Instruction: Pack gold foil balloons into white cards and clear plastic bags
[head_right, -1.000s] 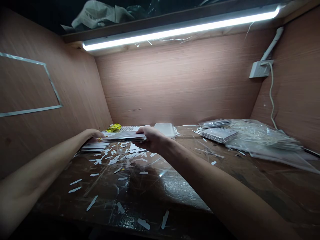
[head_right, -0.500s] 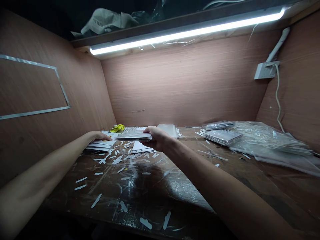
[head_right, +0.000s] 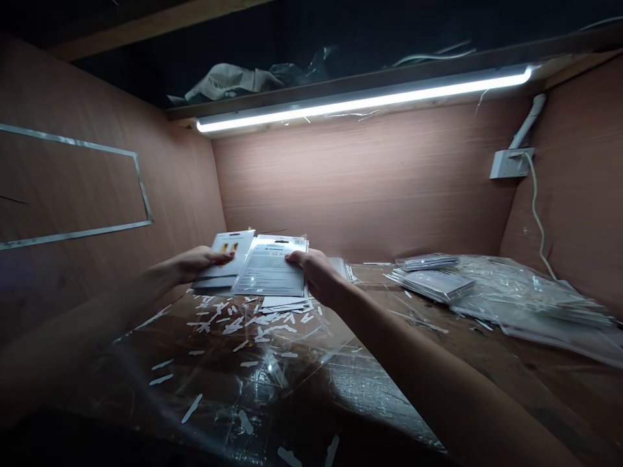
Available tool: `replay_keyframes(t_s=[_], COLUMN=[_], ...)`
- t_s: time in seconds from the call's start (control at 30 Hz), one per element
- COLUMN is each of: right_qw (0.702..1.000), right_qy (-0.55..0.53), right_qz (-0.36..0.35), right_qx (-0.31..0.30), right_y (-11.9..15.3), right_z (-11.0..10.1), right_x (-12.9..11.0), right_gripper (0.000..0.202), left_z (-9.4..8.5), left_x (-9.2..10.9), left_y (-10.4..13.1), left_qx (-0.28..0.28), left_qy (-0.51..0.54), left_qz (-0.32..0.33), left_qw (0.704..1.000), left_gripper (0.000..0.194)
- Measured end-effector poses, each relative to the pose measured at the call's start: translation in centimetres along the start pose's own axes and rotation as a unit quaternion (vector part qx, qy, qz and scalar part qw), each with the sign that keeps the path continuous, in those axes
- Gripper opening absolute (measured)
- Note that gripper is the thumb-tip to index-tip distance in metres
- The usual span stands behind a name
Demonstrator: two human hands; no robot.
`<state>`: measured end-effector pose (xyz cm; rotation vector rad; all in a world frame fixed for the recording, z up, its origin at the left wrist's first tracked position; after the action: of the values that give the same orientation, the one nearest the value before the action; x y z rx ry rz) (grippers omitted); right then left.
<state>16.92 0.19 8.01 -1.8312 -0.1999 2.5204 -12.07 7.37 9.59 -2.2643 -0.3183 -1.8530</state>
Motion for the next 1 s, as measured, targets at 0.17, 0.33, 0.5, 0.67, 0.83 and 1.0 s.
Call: replay_keyframes(t_s=[0.17, 0.33, 0.5, 0.67, 0.83, 1.0], right_qw=[0.996, 0.99, 0.975, 0.971, 0.996, 0.979], right_qy=[-0.013, 0.003, 0.081, 0.113, 0.003, 0.034], right_qz=[-0.082, -0.138, -0.202, -0.205, -0.068, 0.057], right_qx=[0.027, 0.03, 0.045, 0.051, -0.056, -0.193], right_y=[0.6, 1.8, 2.7, 2.7, 3.9, 5.9], right_z=[-1.5, -4.3, -6.6, -7.1, -6.2, -4.8], right_x=[-0.4, 0.0, 0.5, 1.6, 2.5, 3.9], right_gripper=[0.029, 0.042, 0.049, 0.052, 0.049, 0.049], left_z=[7.0, 11.9, 15.3, 17.3, 17.4, 15.9], left_x=[-1.1, -1.7, -2.1, -3.5, -4.1, -3.1], left_y=[6.2, 10.1, 11.5, 12.2, 11.9, 11.3], left_qx=[-0.175, -0.231, -0.286, -0.271, -0.239, -0.202], left_qy=[0.087, 0.195, 0.282, 0.231, 0.272, 0.328], left_qz=[0.072, 0.064, 0.029, 0.074, 0.04, 0.032], left_qw=[0.978, 0.951, 0.915, 0.931, 0.931, 0.922], left_gripper=[0.039, 0.035, 0.042, 0.052, 0.048, 0.041])
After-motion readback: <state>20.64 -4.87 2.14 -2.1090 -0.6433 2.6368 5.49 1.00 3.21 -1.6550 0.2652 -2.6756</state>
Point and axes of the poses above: each hand's wrist, its own y-axis away from the middle knuckle, its own z-axis out of the palm, x = y × z, the point moved 6 cm from there along -y, towards the middle knuckle, and after that the axes turned 11 degrees about x, right-handed, at the moved point
